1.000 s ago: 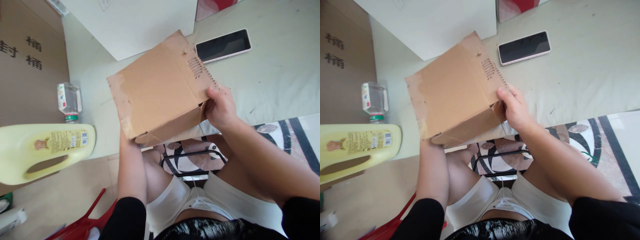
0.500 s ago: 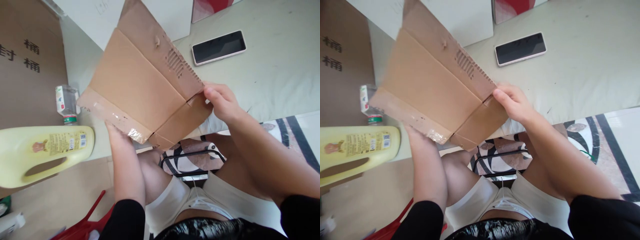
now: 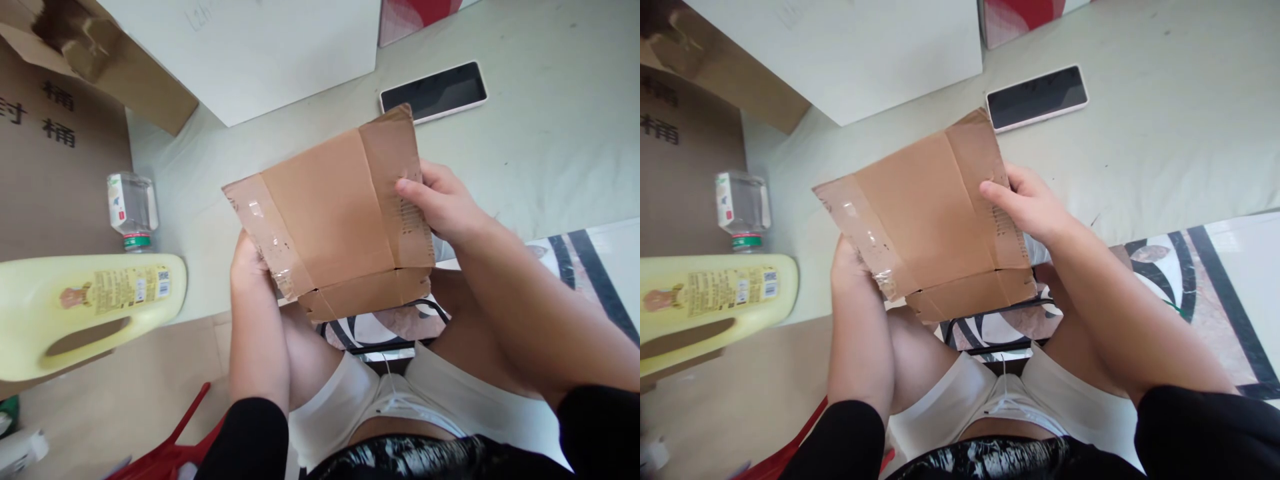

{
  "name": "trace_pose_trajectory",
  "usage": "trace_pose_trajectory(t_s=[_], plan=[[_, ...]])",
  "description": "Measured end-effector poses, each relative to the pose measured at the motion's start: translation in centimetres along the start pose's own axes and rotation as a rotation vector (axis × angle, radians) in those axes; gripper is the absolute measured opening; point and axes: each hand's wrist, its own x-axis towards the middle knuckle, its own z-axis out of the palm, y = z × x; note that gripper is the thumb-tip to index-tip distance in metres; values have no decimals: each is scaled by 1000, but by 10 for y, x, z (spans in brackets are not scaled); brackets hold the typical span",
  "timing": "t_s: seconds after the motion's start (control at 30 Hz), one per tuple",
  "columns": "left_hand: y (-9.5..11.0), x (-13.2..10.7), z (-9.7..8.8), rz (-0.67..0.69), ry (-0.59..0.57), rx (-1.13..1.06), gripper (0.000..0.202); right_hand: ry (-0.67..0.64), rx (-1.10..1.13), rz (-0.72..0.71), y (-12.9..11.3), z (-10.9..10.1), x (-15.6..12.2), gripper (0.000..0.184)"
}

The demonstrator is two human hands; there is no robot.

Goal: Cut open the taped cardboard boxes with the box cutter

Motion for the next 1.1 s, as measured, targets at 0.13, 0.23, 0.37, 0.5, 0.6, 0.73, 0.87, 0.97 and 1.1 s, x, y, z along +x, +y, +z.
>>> trace_pose_trajectory(t_s=[0.13,0.23,0.37,0.5,0.6,0.73,0.87,0.97,1.1], plan=[[9,6,2,110,-139,-65,46,104,-23,-47,2,2,4,49],[10,7,-2,204,-250,-67,60,174,22,1,4,3,5,57],[4,6,-8,226,-236,93,52,283,61,9,3,4,5,62],[2,6,-8,203,-252,157,54,407,46,43,3,3,8,53],[3,6,-8,197,-251,161,58,470,108,52,6,2,12,38],[2,7,-8,183,-255,155,55,442,114,6,6,4,12,24],[0,6,-6,189,-234,101,43,383,59,20,-2,9,9,28],[1,5,-4,144,-182,57,36,387,28,66,-5,9,10,26],[3,3,-2,114,-146,15,32,373,55,26,-3,5,10,21]])
